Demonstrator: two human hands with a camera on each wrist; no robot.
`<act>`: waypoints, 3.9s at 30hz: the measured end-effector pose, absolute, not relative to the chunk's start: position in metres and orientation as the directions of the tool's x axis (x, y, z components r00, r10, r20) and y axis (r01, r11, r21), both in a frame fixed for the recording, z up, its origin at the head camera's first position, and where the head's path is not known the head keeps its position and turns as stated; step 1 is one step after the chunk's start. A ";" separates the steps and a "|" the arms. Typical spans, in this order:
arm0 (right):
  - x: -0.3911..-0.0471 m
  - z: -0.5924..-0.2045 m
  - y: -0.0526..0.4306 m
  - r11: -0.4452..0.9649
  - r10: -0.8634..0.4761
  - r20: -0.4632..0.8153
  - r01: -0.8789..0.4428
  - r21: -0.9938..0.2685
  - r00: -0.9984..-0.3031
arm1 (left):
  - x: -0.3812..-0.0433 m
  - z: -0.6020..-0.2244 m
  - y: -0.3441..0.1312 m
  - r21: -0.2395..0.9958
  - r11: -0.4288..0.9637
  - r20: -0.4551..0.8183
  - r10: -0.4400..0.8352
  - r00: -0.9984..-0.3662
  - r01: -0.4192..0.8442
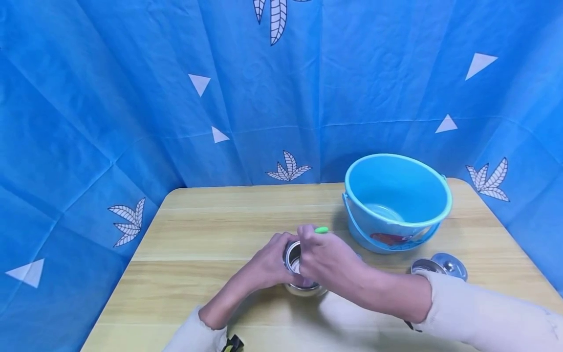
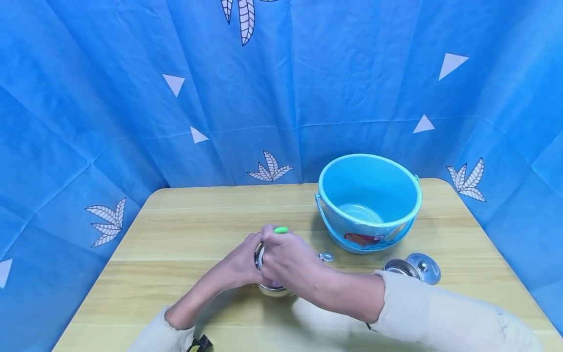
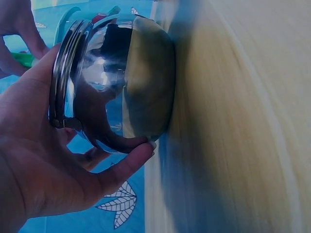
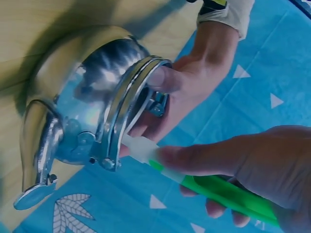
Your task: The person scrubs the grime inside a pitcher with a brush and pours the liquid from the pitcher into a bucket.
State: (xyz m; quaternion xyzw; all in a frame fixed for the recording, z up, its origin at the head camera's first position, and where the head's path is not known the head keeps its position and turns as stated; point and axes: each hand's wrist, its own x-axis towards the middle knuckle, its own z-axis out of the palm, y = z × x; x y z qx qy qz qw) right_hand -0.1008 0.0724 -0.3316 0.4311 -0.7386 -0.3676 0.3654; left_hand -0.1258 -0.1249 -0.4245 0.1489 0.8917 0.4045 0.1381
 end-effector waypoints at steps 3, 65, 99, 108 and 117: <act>-0.100 -0.329 0.074 0.361 -0.907 0.220 -0.395 0.845 -0.358 | -0.126 -0.424 -0.125 0.759 0.633 -0.130 0.374 -0.918 0.151; -0.099 -0.334 0.119 0.571 -0.812 0.265 -0.610 0.550 -0.520 | -0.123 -0.426 -0.124 0.767 0.631 -0.143 0.347 -0.927 0.117; -0.086 -0.322 0.145 0.643 -0.766 0.387 -0.591 0.487 -0.514 | -0.124 -0.426 -0.124 0.759 0.636 -0.126 0.355 -0.926 0.140; -0.087 -0.321 0.152 0.656 -0.754 0.424 -0.607 0.448 -0.502 | -0.124 -0.426 -0.123 0.771 0.623 -0.126 0.351 -0.928 0.131; -0.086 -0.319 0.157 0.666 -0.745 0.426 -0.618 0.418 -0.514 | -0.124 -0.426 -0.124 0.780 0.614 -0.130 0.352 -0.927 0.123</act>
